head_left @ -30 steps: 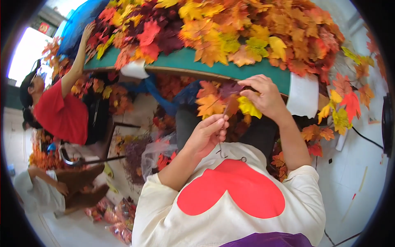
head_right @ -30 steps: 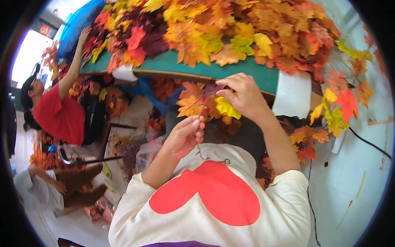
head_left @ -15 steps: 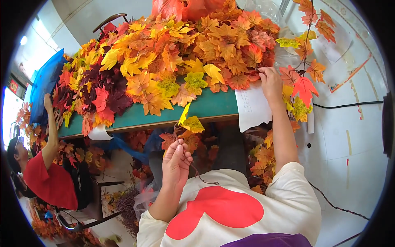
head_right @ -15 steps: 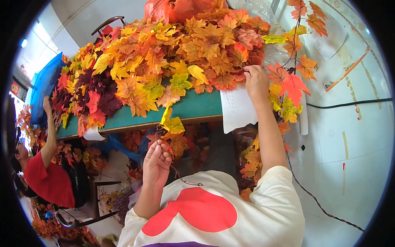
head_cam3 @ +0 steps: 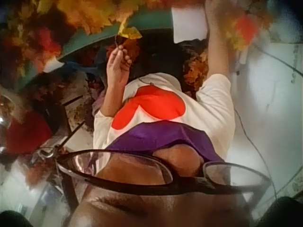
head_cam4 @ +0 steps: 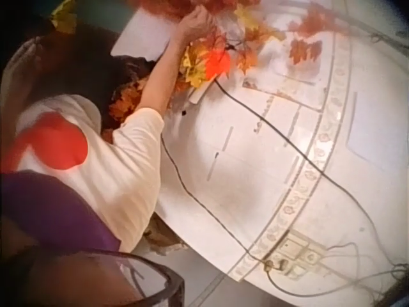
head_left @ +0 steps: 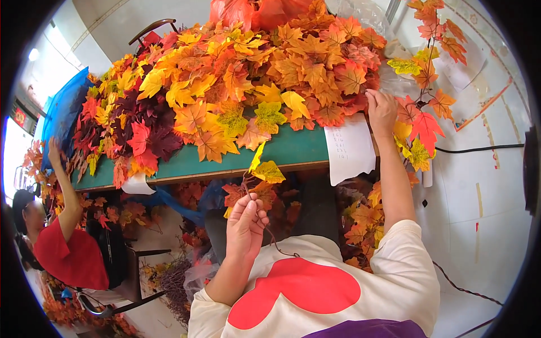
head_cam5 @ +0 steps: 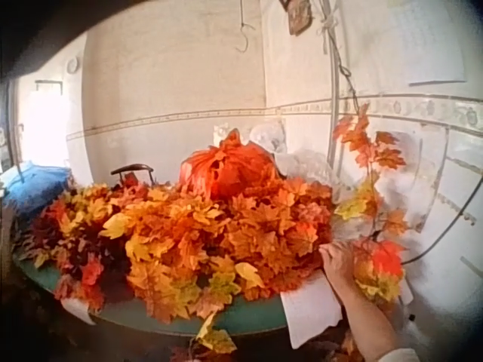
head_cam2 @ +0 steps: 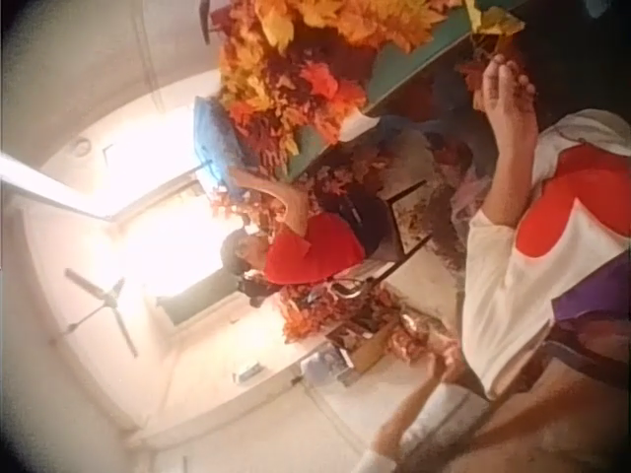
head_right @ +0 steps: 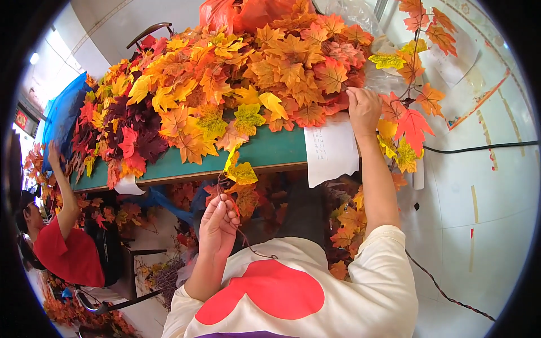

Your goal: Assembling artificial maple leaves onto plastic stems to create decorative foliage branches.

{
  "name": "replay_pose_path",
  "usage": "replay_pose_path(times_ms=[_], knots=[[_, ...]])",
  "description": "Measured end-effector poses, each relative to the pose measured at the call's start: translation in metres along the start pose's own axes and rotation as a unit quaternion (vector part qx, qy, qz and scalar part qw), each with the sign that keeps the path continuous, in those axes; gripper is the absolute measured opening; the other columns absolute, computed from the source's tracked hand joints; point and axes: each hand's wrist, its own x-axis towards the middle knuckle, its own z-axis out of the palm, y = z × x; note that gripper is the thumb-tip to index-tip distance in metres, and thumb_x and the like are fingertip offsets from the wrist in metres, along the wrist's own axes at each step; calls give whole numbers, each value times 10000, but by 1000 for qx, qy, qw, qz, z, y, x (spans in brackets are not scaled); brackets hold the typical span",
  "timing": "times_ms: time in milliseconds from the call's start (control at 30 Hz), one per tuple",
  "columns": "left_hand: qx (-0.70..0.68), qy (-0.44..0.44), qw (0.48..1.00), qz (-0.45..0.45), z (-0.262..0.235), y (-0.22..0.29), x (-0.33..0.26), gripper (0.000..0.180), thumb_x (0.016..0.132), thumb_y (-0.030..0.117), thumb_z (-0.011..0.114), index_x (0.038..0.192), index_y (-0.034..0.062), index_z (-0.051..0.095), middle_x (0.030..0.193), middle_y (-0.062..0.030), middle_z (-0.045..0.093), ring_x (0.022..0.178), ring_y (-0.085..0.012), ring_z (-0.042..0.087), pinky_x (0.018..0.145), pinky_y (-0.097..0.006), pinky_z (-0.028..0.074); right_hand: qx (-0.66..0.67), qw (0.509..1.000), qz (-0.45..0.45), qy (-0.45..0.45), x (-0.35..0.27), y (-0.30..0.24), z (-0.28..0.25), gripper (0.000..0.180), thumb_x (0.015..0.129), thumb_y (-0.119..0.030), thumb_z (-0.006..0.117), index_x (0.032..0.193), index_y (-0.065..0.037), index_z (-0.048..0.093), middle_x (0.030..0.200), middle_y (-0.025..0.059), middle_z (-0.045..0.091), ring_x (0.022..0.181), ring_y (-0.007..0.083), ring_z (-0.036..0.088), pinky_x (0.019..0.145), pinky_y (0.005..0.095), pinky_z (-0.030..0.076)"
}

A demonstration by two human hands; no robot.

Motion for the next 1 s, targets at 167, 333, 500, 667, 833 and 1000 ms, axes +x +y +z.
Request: replay_pose_path(times_ms=[167,333,500,667,833,1000], knots=[[3,-12,1000,-1,5,0,1,166,891,101,526,1051,64,554,896,-29,600,714,-95,569,634,-234,479,121,990,58,49,24,6,-12,140,800,-187,619,786,-47,622,756,91,623,708,269,570,654,365,429],[16,-19,1000,-9,11,3,-1,162,906,110,497,1053,59,538,891,-16,591,714,-95,560,639,-232,478,98,983,111,110,57,14,-15,185,772,-209,653,732,-35,607,796,90,634,739,258,579,687,363,437],[18,-26,1000,2,13,4,-1,200,902,113,502,1089,48,535,943,-34,585,763,-114,566,678,-249,484,63,992,-60,93,75,-35,-37,160,757,-153,654,700,-26,574,852,95,631,802,255,578,744,380,438],[-12,-50,999,-4,16,3,3,225,888,99,527,1103,35,539,924,-39,592,775,-121,570,699,-251,482,437,866,7,-243,20,-132,-79,83,799,-75,585,787,-16,528,851,98,600,744,173,563,671,279,459],[-24,-40,999,6,11,0,-1,209,881,81,535,1083,30,552,913,-44,597,772,-120,567,699,-241,479,482,777,-56,-401,-42,-201,-106,81,800,-57,601,849,-31,541,774,100,586,680,202,589,581,281,465],[-21,-17,999,47,9,-2,-7,210,850,35,567,1060,29,563,917,-68,600,789,-126,564,716,-234,472,503,773,-12,-386,-60,-221,-113,101,765,-53,642,819,-31,560,764,93,606,651,222,605,565,287,473]])
